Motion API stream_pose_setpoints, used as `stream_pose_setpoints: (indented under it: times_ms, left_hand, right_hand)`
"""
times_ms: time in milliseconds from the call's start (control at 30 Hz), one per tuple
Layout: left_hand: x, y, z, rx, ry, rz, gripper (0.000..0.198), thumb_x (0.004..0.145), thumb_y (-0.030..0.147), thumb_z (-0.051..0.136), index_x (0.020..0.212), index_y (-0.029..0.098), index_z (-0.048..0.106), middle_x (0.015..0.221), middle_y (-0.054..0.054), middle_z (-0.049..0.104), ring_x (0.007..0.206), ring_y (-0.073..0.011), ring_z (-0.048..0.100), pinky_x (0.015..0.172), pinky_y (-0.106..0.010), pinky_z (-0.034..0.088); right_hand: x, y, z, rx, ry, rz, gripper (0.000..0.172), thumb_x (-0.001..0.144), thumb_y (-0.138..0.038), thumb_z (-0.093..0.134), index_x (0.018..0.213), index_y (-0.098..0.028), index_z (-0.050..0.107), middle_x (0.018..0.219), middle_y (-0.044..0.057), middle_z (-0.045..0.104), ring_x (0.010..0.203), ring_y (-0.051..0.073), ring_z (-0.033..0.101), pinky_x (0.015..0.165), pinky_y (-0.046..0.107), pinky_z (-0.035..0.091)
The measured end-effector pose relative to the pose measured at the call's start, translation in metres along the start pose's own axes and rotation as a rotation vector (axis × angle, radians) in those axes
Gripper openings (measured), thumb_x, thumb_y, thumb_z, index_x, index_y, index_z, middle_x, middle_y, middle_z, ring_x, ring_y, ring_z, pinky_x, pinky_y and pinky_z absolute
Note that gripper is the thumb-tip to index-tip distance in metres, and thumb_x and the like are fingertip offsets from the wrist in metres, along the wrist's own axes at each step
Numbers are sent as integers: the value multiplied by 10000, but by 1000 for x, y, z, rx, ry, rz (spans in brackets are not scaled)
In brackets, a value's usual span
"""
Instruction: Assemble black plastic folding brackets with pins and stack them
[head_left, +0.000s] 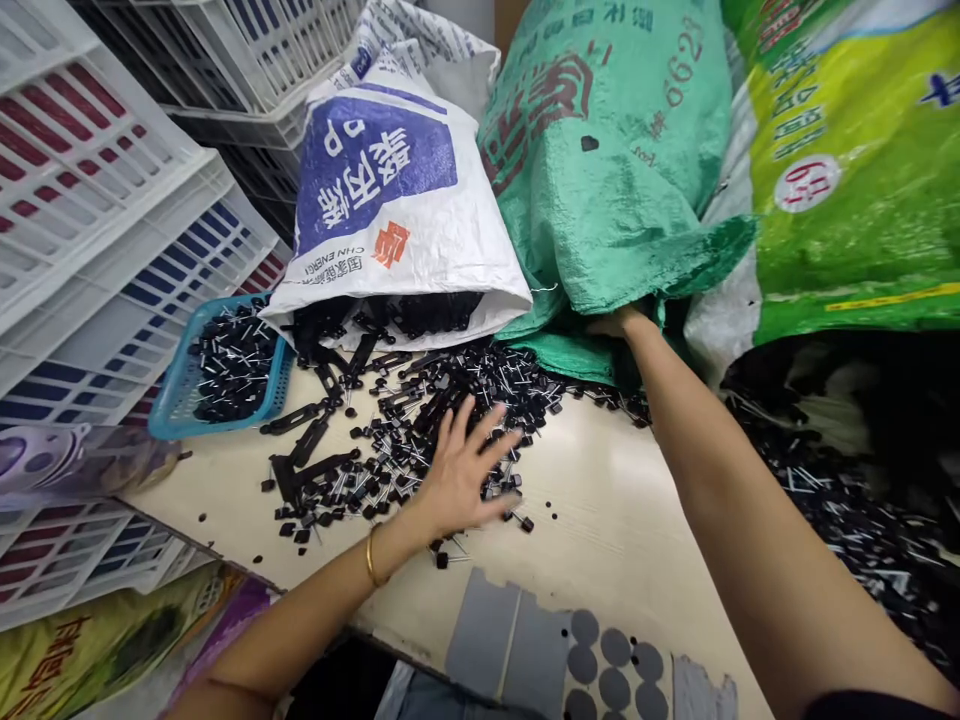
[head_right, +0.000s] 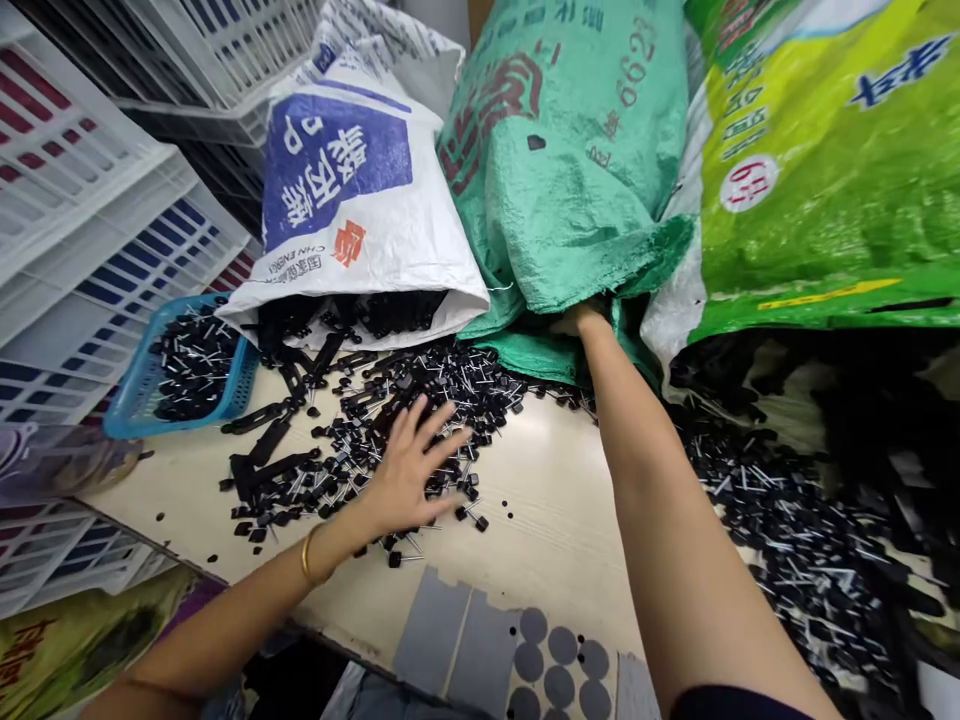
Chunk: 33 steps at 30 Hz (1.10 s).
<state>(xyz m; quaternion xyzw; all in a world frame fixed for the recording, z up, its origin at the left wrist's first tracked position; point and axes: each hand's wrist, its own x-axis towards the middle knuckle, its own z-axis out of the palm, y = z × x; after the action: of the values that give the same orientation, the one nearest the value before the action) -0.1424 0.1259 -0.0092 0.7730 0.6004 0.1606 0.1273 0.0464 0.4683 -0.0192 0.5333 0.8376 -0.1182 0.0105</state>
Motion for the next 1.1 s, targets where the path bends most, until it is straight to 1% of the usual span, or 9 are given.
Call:
stream_pose_setpoints:
  times_ms: [67,167,300,467,667,733,833,933,1100]
  left_hand:
    - [-20,23,17,13,-127,121,840,753,663,553,1458,324,248,1563,-50,144,1419,-417,23,1100,-678,72]
    - [-39,38,47,54,-215,233,785,786,681,486,1451,326,265,1554,-34,189,1426,-378,82,1116,-653,74]
    - [-34,27,64,115,-137,61,584,887,536,440,1415,302,358,1532,-53,257,1426,-336,142,1134,-608,118]
    - [-18,16,55,132,-15,-49,432,935,371,418,1353,271,452,1500,-62,334,1409,-310,215,1139,-597,97]
    - [-26,16,43,106,169,-1,429,913,359,482,1324,236,472,1451,-113,395,1357,-296,314,1129,-576,136]
    - [-28,8,32,83,286,-49,417,923,357,462,1314,214,472,1394,-125,449,1309,-270,380,1125,-529,191]
    - [-24,-15,13,77,438,-272,402,913,308,468,1288,164,488,1265,-147,521,1200,-271,462,1046,-465,324]
    - [-15,-40,1,107,372,-454,387,862,271,539,1227,144,531,1153,-152,560,1109,-304,499,957,-443,382]
    - [-2,-64,-2,68,234,-496,319,844,299,579,1138,177,576,1073,-115,596,1043,-283,536,915,-414,392]
  right_hand:
    - [-13,2,-3,-40,-54,60,588,647,-279,767,1160,-52,591,1139,188,604,1067,338,561,899,423,456]
    - [-39,4,-13,-75,-122,91,703,644,-325,737,1256,-48,529,1138,186,604,1039,320,572,848,374,466]
    - [-89,-1,-22,-143,-189,64,699,659,-354,695,1292,-126,507,1144,171,572,996,298,560,813,379,464]
    - [-162,-23,-3,-218,-60,92,587,692,-259,637,1257,-165,512,1260,202,479,1112,382,454,832,514,430]
    - [-221,-29,17,-299,264,-102,563,756,-128,544,1309,-164,446,1437,207,356,1248,352,378,938,506,347]
    - [-244,-30,15,-287,296,-97,516,791,-124,506,1304,-162,456,1338,190,479,1182,331,449,910,467,371]
    - [-293,-38,17,-176,156,-26,411,849,-216,486,1255,-154,490,1044,138,635,937,294,570,751,389,430]
    - [-354,-52,39,5,82,47,344,894,-334,448,1178,-151,510,966,118,635,795,255,580,603,330,421]
    - [-425,-58,90,33,165,-4,285,875,-271,458,1093,-130,577,985,154,570,868,271,524,708,369,441]
